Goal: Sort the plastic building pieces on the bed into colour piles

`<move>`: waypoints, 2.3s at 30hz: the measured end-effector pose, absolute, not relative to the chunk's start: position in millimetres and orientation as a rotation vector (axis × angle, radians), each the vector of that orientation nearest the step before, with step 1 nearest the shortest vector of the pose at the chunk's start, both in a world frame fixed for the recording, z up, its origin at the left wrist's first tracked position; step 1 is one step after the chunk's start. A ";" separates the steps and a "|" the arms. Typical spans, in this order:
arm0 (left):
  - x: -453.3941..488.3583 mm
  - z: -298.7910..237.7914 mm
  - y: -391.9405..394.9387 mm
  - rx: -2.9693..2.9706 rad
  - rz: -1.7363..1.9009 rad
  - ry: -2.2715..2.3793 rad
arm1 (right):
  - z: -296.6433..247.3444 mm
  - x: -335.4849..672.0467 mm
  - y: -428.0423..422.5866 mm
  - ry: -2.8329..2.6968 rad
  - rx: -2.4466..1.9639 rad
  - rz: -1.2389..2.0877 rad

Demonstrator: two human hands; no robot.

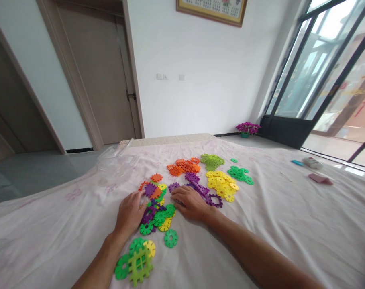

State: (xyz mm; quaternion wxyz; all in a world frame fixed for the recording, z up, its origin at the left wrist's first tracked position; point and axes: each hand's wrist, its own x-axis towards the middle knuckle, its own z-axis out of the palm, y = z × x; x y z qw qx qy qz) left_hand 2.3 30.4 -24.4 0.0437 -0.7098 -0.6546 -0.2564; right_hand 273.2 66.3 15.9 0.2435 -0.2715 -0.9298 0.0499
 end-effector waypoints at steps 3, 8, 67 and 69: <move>1.2 -26.4 31.6 -2.165 -0.788 -2.004 | 16.0 274.7 67.8 -2.523 -0.856 0.105; 2.1 -24.9 31.1 -2.162 -0.784 -2.033 | 16.2 278.0 69.1 -2.495 -0.984 0.080; 1.7 -26.4 31.4 -2.153 -0.776 -2.032 | 25.3 317.2 89.4 -2.189 -1.216 -0.066; 1.8 -26.4 31.5 -2.148 -0.775 -2.033 | 28.8 333.3 99.7 -2.121 -1.360 -0.112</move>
